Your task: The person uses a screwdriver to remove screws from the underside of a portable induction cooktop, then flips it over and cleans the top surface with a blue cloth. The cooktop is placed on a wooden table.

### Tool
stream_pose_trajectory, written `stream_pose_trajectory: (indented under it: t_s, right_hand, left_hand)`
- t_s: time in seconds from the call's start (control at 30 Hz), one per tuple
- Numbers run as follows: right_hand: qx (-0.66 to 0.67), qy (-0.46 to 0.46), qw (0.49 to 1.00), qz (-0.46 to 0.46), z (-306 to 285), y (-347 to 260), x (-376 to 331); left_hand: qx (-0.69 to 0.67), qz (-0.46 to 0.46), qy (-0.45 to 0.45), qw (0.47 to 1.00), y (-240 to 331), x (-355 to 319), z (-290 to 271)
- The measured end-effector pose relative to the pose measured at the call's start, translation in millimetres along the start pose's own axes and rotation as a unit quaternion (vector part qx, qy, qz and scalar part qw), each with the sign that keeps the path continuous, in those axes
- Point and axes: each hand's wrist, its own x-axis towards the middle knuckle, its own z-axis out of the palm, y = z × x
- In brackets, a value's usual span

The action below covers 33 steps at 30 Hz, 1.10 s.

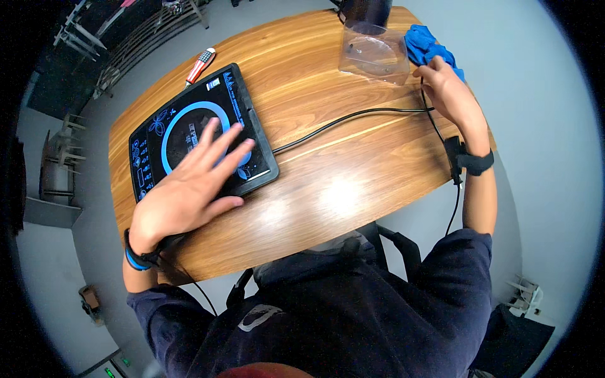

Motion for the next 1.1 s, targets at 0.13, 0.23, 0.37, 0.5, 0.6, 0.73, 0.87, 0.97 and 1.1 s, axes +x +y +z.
stream_pose_trajectory:
  t_s: [0.13,0.23,0.37,0.5,0.6,0.73,0.87,0.97,1.1]
  right_hand:
    - [-0.014,0.177,0.984,-0.036,-11,6,-14]
    - [-0.022,0.076,0.993,0.086,4,29,-31]
    - [0.029,-0.249,0.945,0.211,-4,3,-36]
    - [-0.022,-0.281,0.948,0.146,27,24,-41]
    - [0.038,-0.228,0.961,0.152,26,16,-39]
    - [0.177,-0.201,0.958,0.103,24,-2,-42]
    - [0.322,-0.213,0.920,0.071,13,-29,-16]
    - [0.464,-0.185,0.865,0.050,15,-49,7]
    - [0.540,-0.150,0.828,-0.014,5,-103,60]
  left_hand:
    - [0.054,0.078,0.022,0.995,5,40,20]
    - [0.081,0.052,0.005,0.995,9,55,24]
    - [0.061,0.023,-0.019,0.998,6,55,26]
    - [0.054,0.036,-0.009,0.998,5,56,25]
    - [0.044,0.035,-0.013,0.998,5,52,22]
    - [0.036,0.037,-0.013,0.999,2,49,22]
    - [0.034,0.033,-0.015,0.999,1,45,21]
    - [0.030,0.049,-0.003,0.998,-4,42,20]
    - [-0.013,0.039,0.016,0.999,2,33,8]
